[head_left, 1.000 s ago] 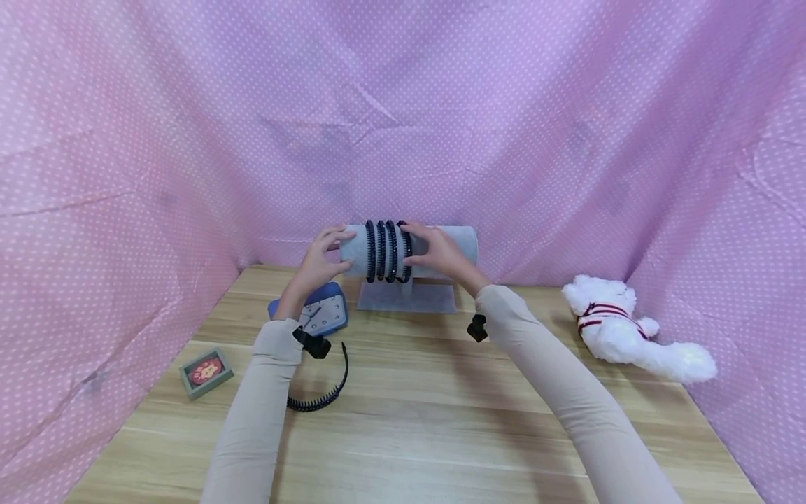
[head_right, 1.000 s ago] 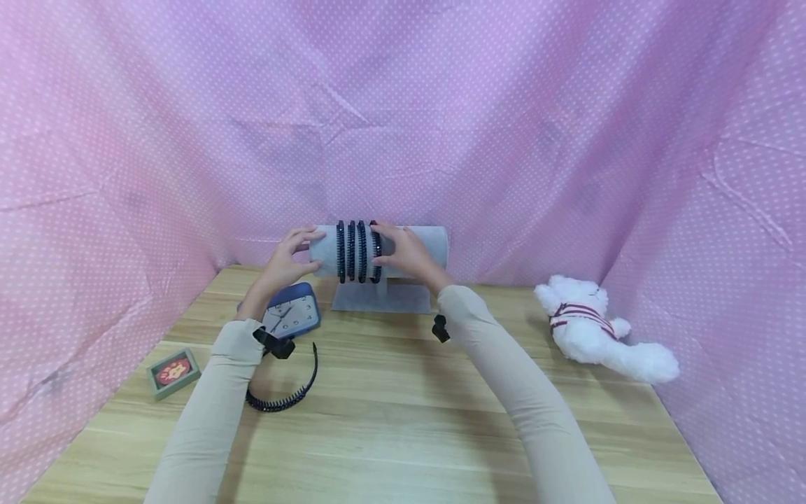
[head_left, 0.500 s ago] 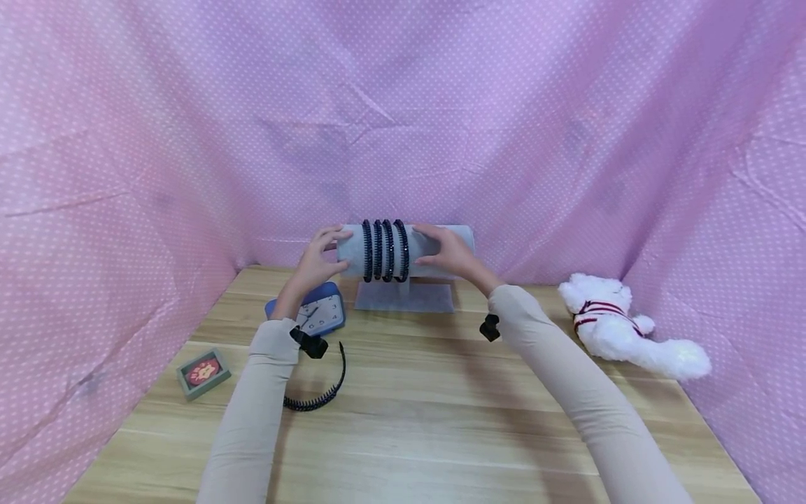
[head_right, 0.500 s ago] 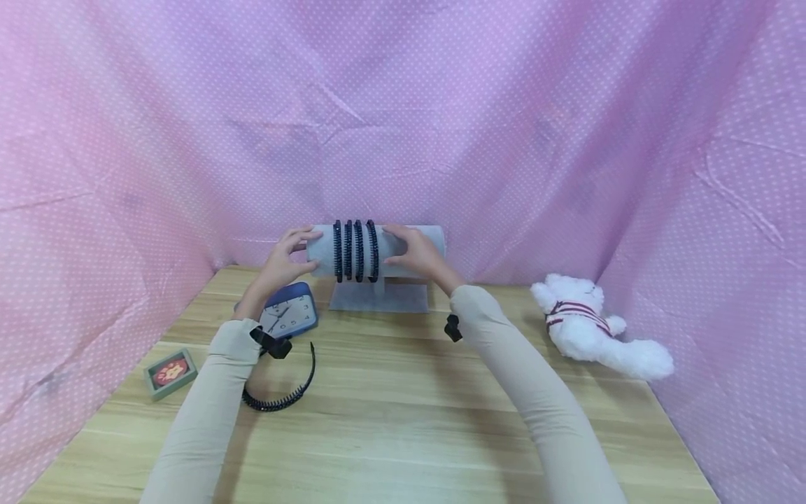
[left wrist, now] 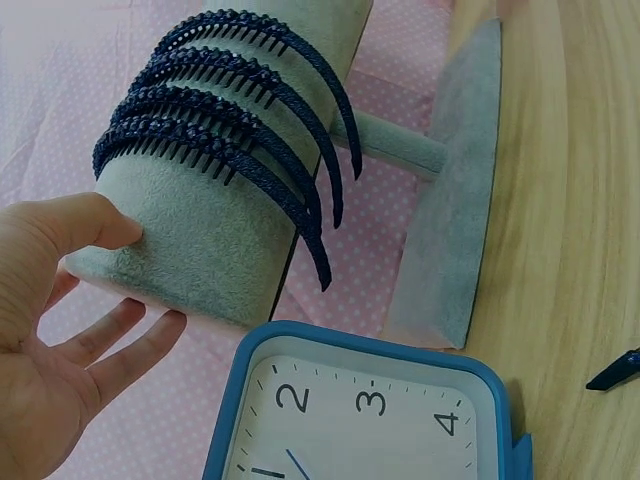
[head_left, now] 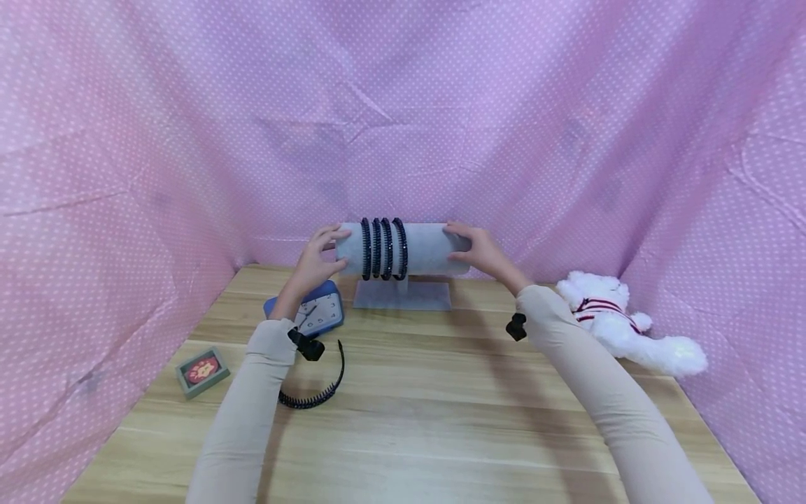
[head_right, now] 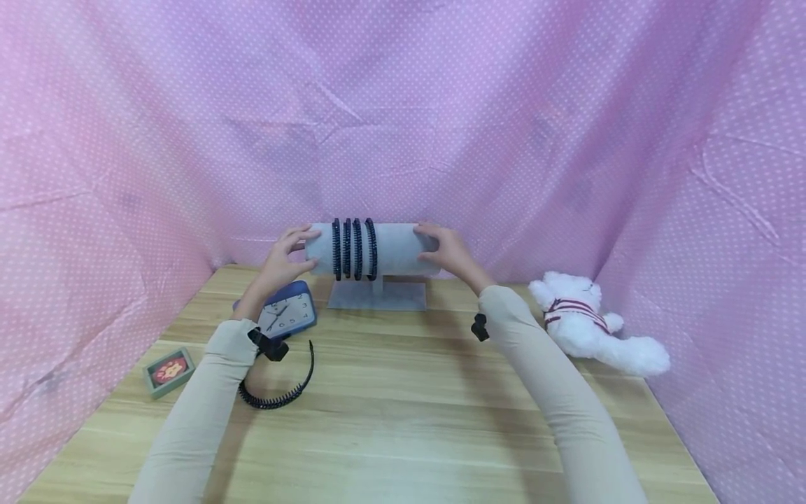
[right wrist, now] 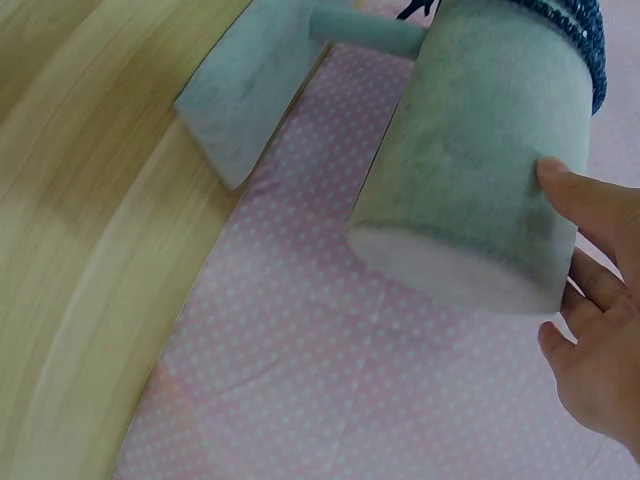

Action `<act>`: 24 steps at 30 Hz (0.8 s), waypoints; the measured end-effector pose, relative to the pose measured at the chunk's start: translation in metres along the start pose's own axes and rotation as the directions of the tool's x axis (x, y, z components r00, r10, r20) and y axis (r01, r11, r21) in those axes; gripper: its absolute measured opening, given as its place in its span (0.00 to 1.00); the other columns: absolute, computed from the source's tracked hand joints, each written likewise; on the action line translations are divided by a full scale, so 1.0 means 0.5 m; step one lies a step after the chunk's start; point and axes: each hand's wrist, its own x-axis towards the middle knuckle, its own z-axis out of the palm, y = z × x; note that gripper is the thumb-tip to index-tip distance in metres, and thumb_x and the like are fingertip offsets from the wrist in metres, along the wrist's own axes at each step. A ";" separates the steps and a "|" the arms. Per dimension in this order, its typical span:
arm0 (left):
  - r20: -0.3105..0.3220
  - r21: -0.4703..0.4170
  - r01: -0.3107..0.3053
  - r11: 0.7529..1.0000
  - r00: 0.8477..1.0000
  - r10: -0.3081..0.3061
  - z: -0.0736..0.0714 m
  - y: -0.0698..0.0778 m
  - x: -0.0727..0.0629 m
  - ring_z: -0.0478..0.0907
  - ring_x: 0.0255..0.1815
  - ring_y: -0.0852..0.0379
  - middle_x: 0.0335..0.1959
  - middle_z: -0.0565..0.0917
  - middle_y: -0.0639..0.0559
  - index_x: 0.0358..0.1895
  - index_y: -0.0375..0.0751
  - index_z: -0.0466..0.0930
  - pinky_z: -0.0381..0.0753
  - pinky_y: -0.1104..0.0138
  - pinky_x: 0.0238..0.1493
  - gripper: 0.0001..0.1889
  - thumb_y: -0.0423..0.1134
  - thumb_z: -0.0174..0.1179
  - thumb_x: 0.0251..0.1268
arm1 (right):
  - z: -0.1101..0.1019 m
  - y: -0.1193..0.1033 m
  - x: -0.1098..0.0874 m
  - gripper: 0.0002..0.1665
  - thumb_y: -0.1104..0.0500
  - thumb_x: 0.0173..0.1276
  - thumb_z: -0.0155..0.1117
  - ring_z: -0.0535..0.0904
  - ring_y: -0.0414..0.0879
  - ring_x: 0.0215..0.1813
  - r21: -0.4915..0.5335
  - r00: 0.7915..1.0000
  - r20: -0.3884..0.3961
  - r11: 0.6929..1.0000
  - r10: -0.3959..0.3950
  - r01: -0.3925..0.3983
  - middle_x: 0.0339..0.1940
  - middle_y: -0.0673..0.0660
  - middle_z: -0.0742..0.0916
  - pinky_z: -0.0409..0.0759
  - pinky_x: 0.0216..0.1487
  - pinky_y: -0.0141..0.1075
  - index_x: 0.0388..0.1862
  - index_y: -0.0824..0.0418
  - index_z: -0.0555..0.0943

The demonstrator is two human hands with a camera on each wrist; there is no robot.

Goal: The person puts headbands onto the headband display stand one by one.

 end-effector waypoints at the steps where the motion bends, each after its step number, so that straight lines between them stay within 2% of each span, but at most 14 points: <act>1: -0.004 0.001 -0.001 1.000 1.000 0.001 0.001 0.000 -0.001 0.70 0.69 0.30 0.79 0.60 0.38 0.70 0.34 0.72 0.81 0.43 0.64 0.29 0.22 0.63 0.65 | -0.002 0.002 -0.002 0.38 0.65 0.63 0.75 0.63 0.59 0.80 0.000 1.000 -0.005 1.000 0.000 0.000 0.78 0.61 0.71 0.58 0.84 0.52 0.72 0.63 0.74; 7: -0.020 0.017 -0.024 1.000 1.000 0.024 0.004 0.002 -0.004 0.69 0.70 0.32 0.79 0.60 0.37 0.69 0.33 0.74 0.79 0.43 0.67 0.28 0.22 0.64 0.64 | -0.005 0.008 -0.007 0.38 0.64 0.63 0.75 0.63 0.58 0.81 -0.044 1.000 -0.012 0.999 -0.016 0.016 0.78 0.60 0.71 0.58 0.84 0.51 0.72 0.62 0.74; 13: -0.003 0.126 -0.017 0.992 1.000 0.017 -0.007 0.009 -0.020 0.74 0.66 0.33 0.74 0.65 0.36 0.72 0.40 0.71 0.88 0.47 0.55 0.30 0.24 0.63 0.66 | -0.005 0.008 -0.005 0.37 0.64 0.62 0.75 0.64 0.58 0.80 -0.060 0.999 -0.023 0.998 -0.022 0.020 0.78 0.60 0.72 0.59 0.83 0.51 0.71 0.62 0.75; 16: -0.001 0.165 -0.022 0.986 1.000 0.022 -0.014 0.013 -0.037 0.77 0.64 0.35 0.71 0.68 0.36 0.73 0.42 0.69 0.88 0.48 0.54 0.32 0.25 0.62 0.66 | -0.006 0.008 -0.004 0.37 0.64 0.62 0.75 0.64 0.58 0.80 -0.054 1.000 -0.023 0.998 -0.018 0.017 0.78 0.60 0.72 0.59 0.83 0.52 0.71 0.62 0.76; 18: -0.001 0.177 -0.031 0.984 0.999 0.032 -0.019 0.015 -0.051 0.77 0.63 0.36 0.69 0.70 0.36 0.73 0.41 0.69 0.88 0.46 0.55 0.31 0.24 0.62 0.65 | -0.006 0.008 -0.003 0.37 0.64 0.62 0.76 0.64 0.58 0.80 -0.055 1.000 -0.022 0.998 -0.015 0.014 0.78 0.60 0.72 0.59 0.83 0.52 0.71 0.62 0.76; 22: 0.007 0.195 -0.057 0.979 0.998 0.057 -0.027 0.021 -0.085 0.80 0.58 0.37 0.63 0.77 0.34 0.67 0.35 0.74 0.89 0.48 0.51 0.26 0.23 0.61 0.65 | -0.006 0.010 -0.002 0.37 0.63 0.62 0.76 0.64 0.58 0.80 -0.064 1.000 -0.017 0.998 -0.010 0.009 0.78 0.60 0.72 0.59 0.83 0.52 0.71 0.61 0.76; 24: 0.034 0.209 -0.074 0.975 0.997 0.068 -0.032 0.023 -0.103 0.83 0.54 0.38 0.59 0.81 0.34 0.63 0.33 0.78 0.90 0.51 0.49 0.23 0.22 0.62 0.64 | -0.006 0.011 -0.003 0.37 0.63 0.62 0.76 0.64 0.58 0.80 -0.064 1.000 -0.015 0.998 -0.010 0.009 0.78 0.60 0.72 0.59 0.83 0.52 0.71 0.61 0.76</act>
